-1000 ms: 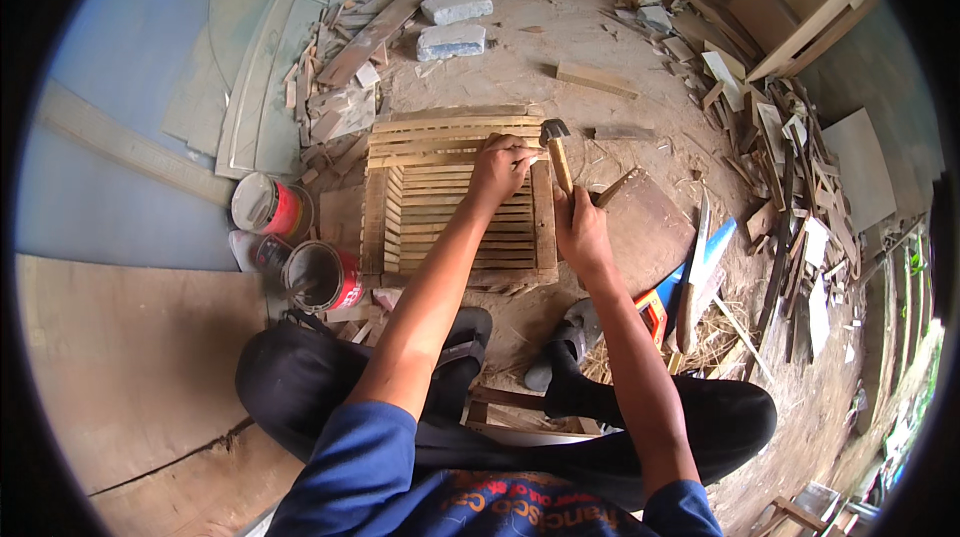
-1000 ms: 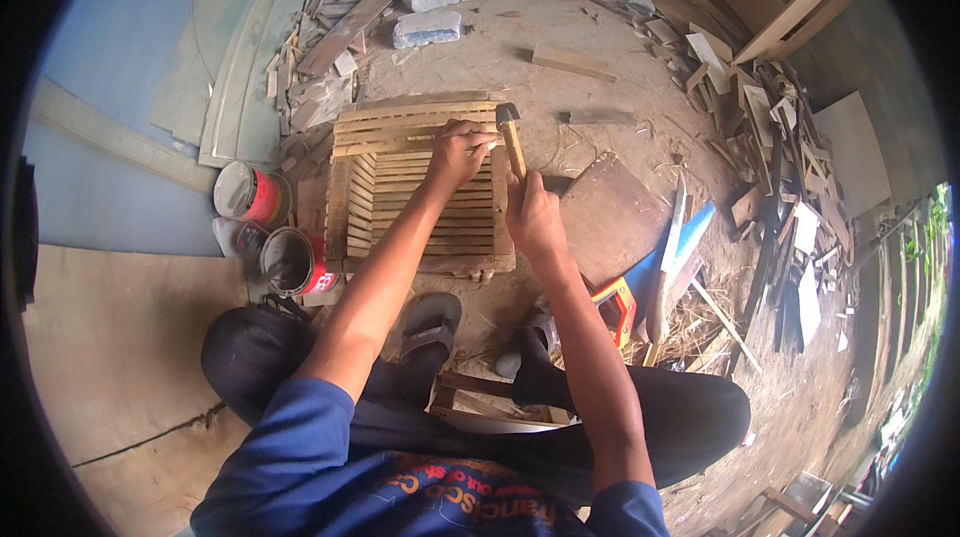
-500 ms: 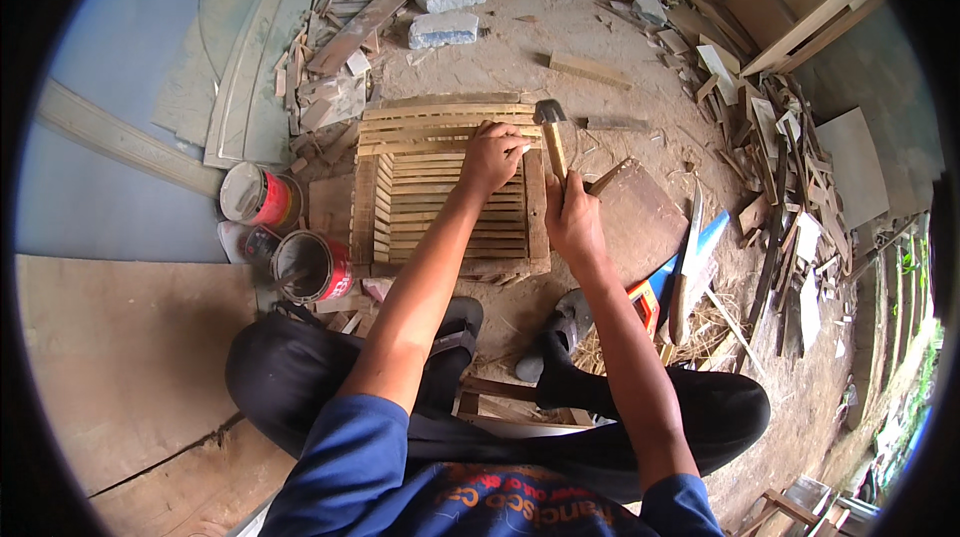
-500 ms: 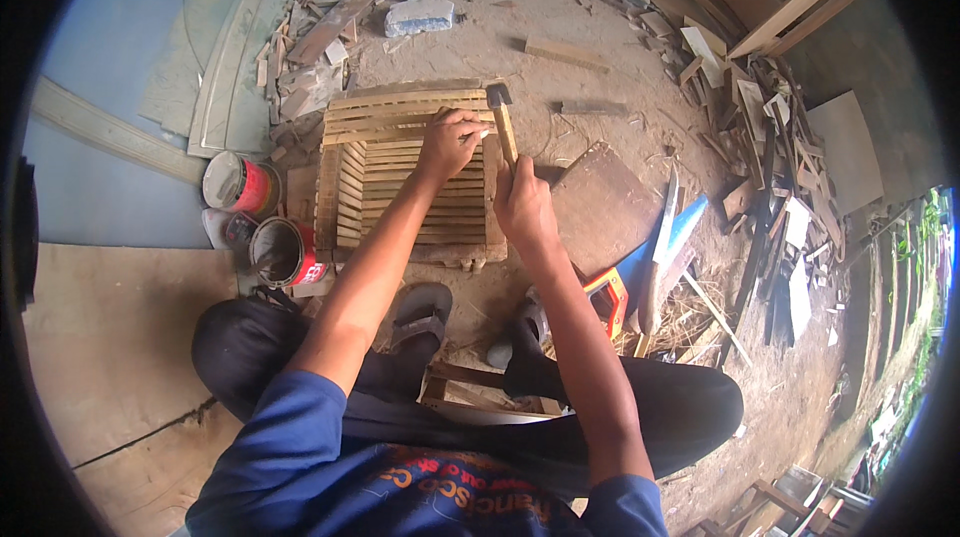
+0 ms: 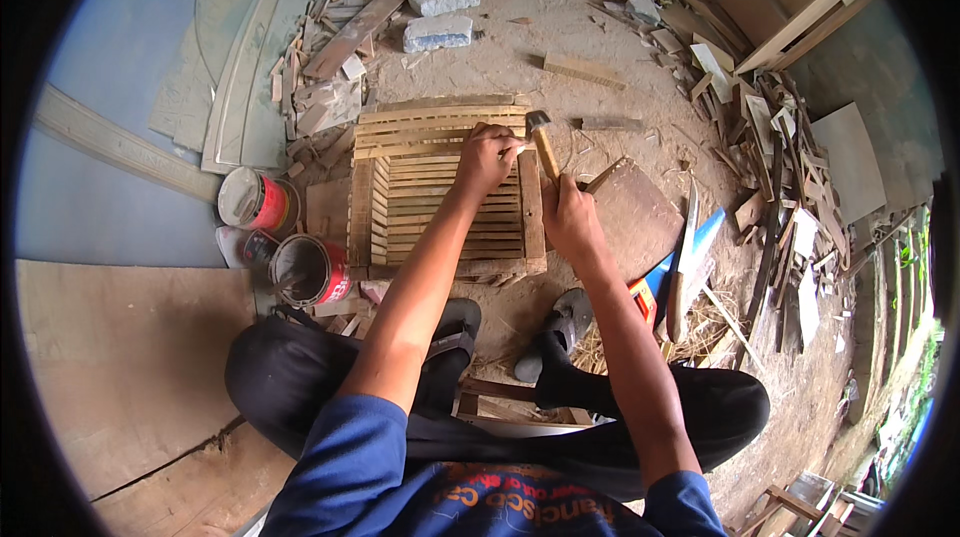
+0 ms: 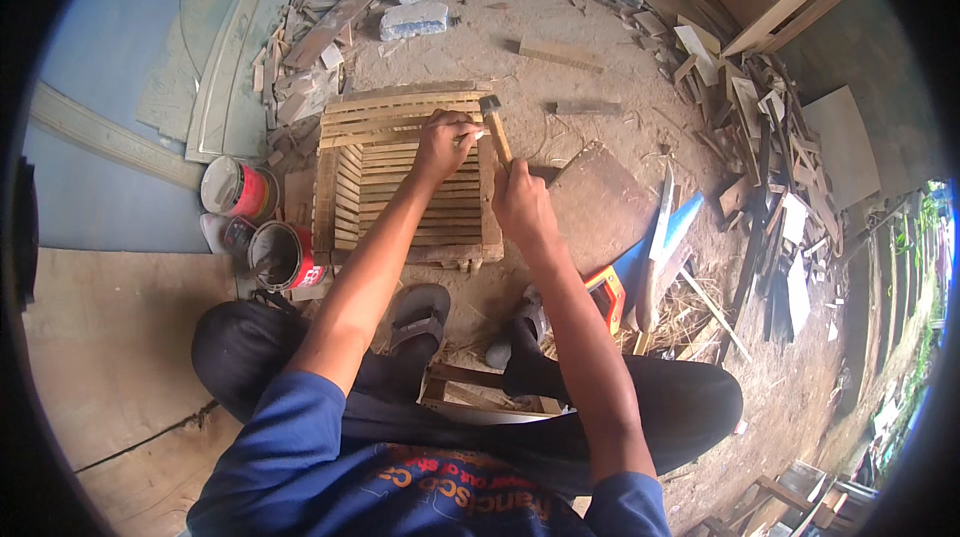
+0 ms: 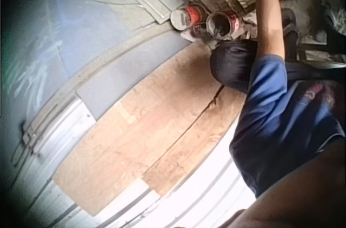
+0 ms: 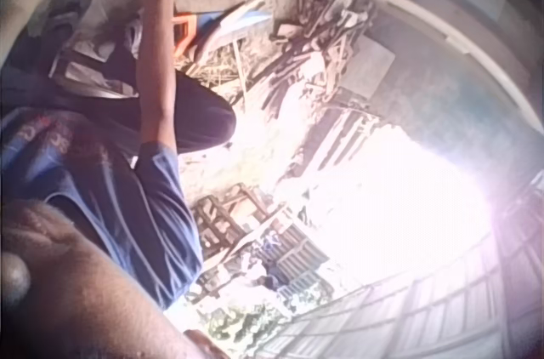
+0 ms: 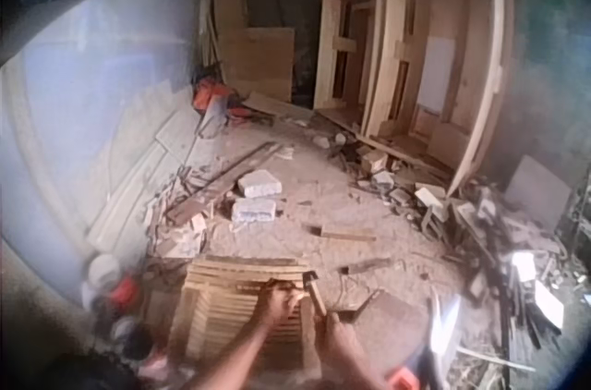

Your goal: The person hammers nails into a wooden slatted structure, then uses a knife to split and shape a thin wooden strip. The person inserts the shaped strip into the structure and adjusts the slats.

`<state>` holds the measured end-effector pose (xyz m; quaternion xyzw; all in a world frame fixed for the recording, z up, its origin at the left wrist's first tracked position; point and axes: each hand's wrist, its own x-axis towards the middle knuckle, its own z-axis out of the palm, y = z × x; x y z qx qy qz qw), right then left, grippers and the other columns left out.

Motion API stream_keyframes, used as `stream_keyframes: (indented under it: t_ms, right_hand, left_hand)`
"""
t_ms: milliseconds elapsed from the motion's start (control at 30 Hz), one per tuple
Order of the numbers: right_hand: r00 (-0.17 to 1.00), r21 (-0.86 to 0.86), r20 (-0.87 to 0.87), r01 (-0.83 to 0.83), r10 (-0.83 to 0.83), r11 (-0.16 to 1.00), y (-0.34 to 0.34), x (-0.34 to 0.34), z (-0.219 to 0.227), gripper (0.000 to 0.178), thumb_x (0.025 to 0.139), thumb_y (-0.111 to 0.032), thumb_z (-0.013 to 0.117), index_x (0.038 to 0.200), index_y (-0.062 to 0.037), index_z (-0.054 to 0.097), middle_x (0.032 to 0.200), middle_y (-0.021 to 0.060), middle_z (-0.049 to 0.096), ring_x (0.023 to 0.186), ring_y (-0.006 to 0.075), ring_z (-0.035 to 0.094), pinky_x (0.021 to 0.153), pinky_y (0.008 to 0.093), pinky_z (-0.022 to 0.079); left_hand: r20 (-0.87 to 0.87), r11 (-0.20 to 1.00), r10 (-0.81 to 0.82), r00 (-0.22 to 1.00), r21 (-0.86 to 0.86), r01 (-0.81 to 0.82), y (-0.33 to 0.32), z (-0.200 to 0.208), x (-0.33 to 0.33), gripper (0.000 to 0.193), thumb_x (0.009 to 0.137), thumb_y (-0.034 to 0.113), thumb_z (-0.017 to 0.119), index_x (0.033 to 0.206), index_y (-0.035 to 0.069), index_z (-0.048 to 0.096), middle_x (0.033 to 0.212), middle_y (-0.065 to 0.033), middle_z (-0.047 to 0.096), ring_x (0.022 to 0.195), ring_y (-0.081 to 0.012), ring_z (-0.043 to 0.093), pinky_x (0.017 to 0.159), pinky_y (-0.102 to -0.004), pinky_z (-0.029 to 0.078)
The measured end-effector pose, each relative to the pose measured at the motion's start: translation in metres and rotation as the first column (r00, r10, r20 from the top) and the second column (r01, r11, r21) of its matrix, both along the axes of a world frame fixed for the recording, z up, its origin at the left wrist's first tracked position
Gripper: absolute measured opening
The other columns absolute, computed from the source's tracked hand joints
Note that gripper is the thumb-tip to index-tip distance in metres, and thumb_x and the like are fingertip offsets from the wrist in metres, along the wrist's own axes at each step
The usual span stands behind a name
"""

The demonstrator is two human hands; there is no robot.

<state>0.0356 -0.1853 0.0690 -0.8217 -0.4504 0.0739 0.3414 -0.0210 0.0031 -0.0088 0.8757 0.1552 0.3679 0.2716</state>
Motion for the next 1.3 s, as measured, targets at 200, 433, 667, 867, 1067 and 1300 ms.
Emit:
stream_keyframes:
  t_ms: [200,433,667,867,1067,1300]
  right_hand:
    - [1.0,0.116,-0.015,0.002,-0.001,0.993,0.0,-0.001,0.004,0.022,0.096,-0.017,0.053,0.092,0.003,0.044,0.065,0.0318,0.058,0.066,0.0518,0.059,0.058,0.0574,0.047]
    - [1.0,0.047,-0.004,0.026,-0.026,0.999,-0.003,-0.003,-0.003,0.023,0.097,-0.018,0.052,0.095,0.0037,0.044,0.066,0.0324,0.059,0.066,0.0518,0.059,0.059,0.058,0.047]
    - [0.999,-0.001,-0.036,0.031,-0.032,1.0,-0.007,0.003,-0.009,0.019,0.097,-0.015,0.05,0.095,0.0024,0.043,0.067,0.0335,0.058,0.067,0.0526,0.058,0.056,0.0584,0.046]
    - [0.998,0.042,-0.048,0.053,-0.051,0.998,-0.009,0.002,-0.007,0.022,0.097,-0.018,0.05,0.095,0.0031,0.044,0.068,0.0339,0.058,0.069,0.0527,0.059,0.06,0.0595,0.047]
    - [0.995,0.115,-0.084,0.054,-0.044,0.992,-0.006,0.002,-0.005,0.029,0.098,-0.024,0.048,0.097,0.0051,0.046,0.069,0.0344,0.059,0.069,0.0533,0.06,0.064,0.0604,0.048]
    - [0.998,0.014,0.032,0.057,-0.057,0.998,-0.006,0.001,-0.01,0.025,0.096,-0.022,0.052,0.099,0.0016,0.044,0.067,0.034,0.059,0.069,0.0539,0.059,0.063,0.0616,0.046]
  left_hand:
    - [0.046,0.998,0.017,0.999,-0.068,-0.013,-0.001,0.002,0.001,0.011,0.078,0.006,0.072,0.088,0.006,0.076,0.09,-0.0089,0.07,0.09,-0.0279,0.063,0.084,-0.0391,0.049]
    - [-0.004,0.994,0.009,1.0,-0.105,-0.01,0.0,0.006,0.001,0.008,0.078,0.008,0.075,0.085,0.005,0.075,0.086,-0.0098,0.071,0.087,-0.0274,0.064,0.08,-0.0382,0.05]
    - [0.018,0.993,-0.015,1.0,-0.118,0.017,0.0,0.002,0.002,0.008,0.078,0.012,0.076,0.082,0.005,0.074,0.086,-0.009,0.071,0.086,-0.0263,0.063,0.08,-0.0374,0.05]
    - [0.031,0.995,0.002,1.0,-0.104,0.001,-0.001,-0.001,0.001,0.009,0.077,0.009,0.075,0.086,0.006,0.074,0.087,-0.0086,0.07,0.088,-0.0278,0.063,0.082,-0.0377,0.05]
    - [0.011,0.999,0.007,1.0,-0.054,-0.006,0.001,0.002,0.0,0.01,0.077,0.007,0.076,0.087,0.008,0.075,0.086,-0.0085,0.071,0.087,-0.0279,0.064,0.081,-0.0386,0.05]
    - [0.054,0.997,-0.01,0.999,-0.081,0.014,0.004,0.0,0.0,0.008,0.077,0.011,0.076,0.084,0.005,0.074,0.084,-0.0086,0.071,0.086,-0.0261,0.064,0.081,-0.0378,0.05]
